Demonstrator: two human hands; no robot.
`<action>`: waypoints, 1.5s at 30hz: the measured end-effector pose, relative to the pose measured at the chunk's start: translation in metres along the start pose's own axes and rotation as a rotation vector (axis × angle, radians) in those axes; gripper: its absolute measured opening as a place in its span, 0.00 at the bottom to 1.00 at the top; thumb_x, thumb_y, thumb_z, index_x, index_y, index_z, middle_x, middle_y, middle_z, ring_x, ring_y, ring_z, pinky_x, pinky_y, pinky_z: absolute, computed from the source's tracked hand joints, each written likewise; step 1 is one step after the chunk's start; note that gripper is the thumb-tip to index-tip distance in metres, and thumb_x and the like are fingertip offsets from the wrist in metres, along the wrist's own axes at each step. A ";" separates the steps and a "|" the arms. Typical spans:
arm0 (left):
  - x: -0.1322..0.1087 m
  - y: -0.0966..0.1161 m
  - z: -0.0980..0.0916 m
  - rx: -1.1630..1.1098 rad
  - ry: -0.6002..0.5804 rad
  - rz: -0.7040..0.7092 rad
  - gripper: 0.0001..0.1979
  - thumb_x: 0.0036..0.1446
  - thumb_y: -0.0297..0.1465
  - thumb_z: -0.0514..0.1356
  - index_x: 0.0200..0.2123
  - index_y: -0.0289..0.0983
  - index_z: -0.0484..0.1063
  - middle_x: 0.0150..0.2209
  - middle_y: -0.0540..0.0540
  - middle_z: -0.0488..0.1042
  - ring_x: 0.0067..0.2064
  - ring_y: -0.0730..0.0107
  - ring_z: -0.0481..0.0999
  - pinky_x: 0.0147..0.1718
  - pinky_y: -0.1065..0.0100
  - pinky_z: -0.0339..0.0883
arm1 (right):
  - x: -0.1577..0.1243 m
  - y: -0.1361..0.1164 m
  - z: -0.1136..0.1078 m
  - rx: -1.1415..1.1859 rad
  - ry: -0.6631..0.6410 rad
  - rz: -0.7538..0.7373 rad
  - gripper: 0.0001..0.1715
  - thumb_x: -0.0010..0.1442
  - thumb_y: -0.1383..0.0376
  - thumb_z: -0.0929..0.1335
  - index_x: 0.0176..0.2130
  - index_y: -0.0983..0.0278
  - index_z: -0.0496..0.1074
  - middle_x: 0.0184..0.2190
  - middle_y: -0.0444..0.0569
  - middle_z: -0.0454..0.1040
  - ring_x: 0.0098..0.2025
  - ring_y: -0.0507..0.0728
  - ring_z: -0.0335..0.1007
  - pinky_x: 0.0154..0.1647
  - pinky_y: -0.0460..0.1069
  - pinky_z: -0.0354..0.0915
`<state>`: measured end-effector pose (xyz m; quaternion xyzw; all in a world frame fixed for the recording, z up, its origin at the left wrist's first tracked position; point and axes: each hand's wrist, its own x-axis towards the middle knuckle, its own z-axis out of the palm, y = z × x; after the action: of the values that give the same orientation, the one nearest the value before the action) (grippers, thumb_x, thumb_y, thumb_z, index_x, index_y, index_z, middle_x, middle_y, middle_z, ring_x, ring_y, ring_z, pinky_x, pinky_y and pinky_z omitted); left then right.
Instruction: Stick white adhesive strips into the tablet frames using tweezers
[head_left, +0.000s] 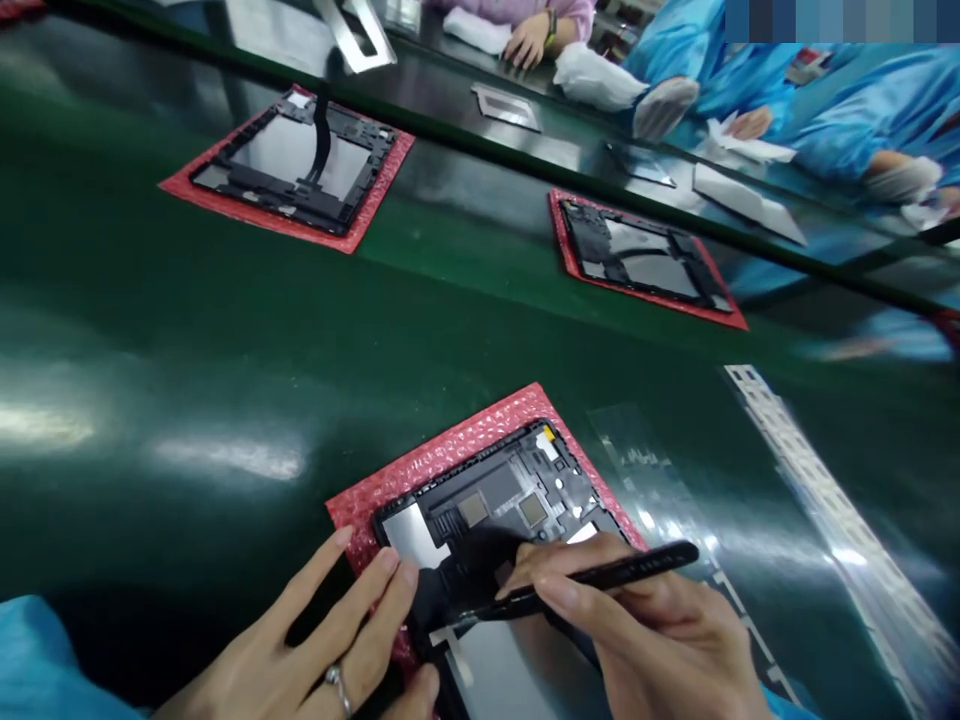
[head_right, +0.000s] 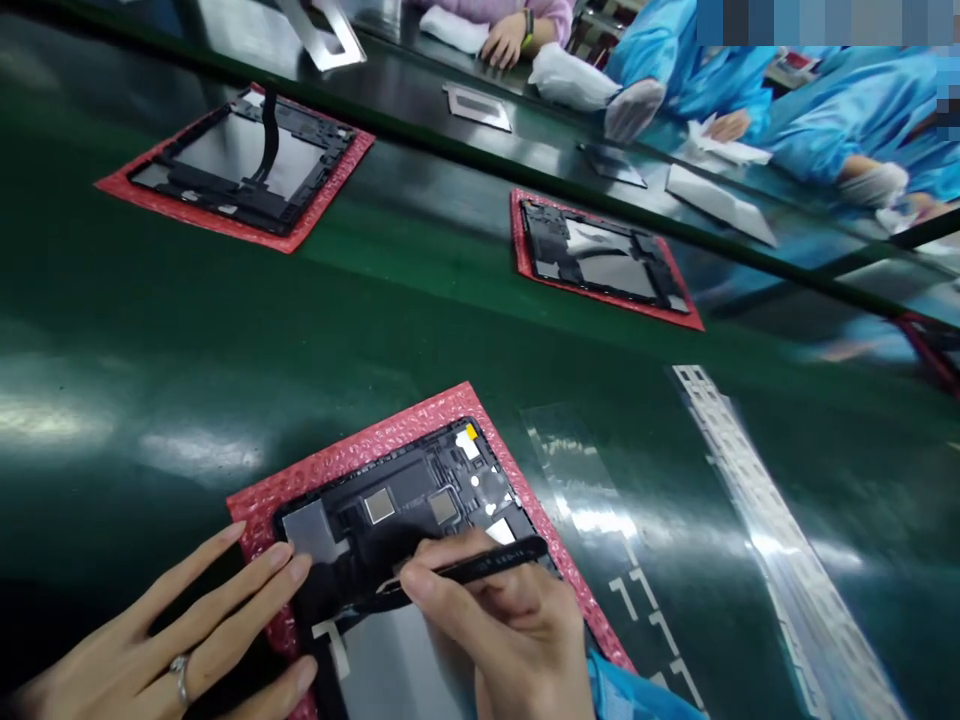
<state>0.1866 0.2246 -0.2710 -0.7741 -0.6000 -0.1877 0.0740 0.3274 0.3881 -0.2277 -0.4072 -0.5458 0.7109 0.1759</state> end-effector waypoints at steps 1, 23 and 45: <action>0.001 0.000 0.000 -0.008 -0.006 -0.008 0.24 0.47 0.33 0.60 0.49 0.44 0.61 0.49 0.43 0.64 0.55 0.58 0.56 0.54 0.50 0.43 | 0.000 0.000 0.000 0.005 -0.010 -0.001 0.03 0.46 0.67 0.70 0.24 0.59 0.76 0.22 0.45 0.76 0.27 0.53 0.71 0.29 0.45 0.66; 0.008 -0.001 -0.012 0.006 -0.023 -0.035 0.22 0.45 0.34 0.62 0.45 0.44 0.64 0.46 0.48 0.67 0.54 0.63 0.59 0.54 0.58 0.49 | 0.000 -0.002 0.001 -0.034 0.027 0.072 0.04 0.45 0.67 0.70 0.21 0.60 0.75 0.22 0.45 0.76 0.28 0.56 0.72 0.25 0.46 0.66; 0.009 -0.002 -0.004 0.014 -0.027 -0.035 0.15 0.54 0.27 0.50 0.46 0.40 0.64 0.47 0.46 0.64 0.54 0.59 0.57 0.55 0.51 0.42 | 0.000 -0.001 0.002 -0.022 0.011 0.024 0.05 0.46 0.68 0.69 0.22 0.60 0.75 0.22 0.44 0.76 0.28 0.55 0.71 0.27 0.45 0.65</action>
<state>0.1857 0.2320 -0.2641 -0.7653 -0.6159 -0.1743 0.0679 0.3263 0.3870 -0.2268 -0.4196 -0.5475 0.7047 0.1659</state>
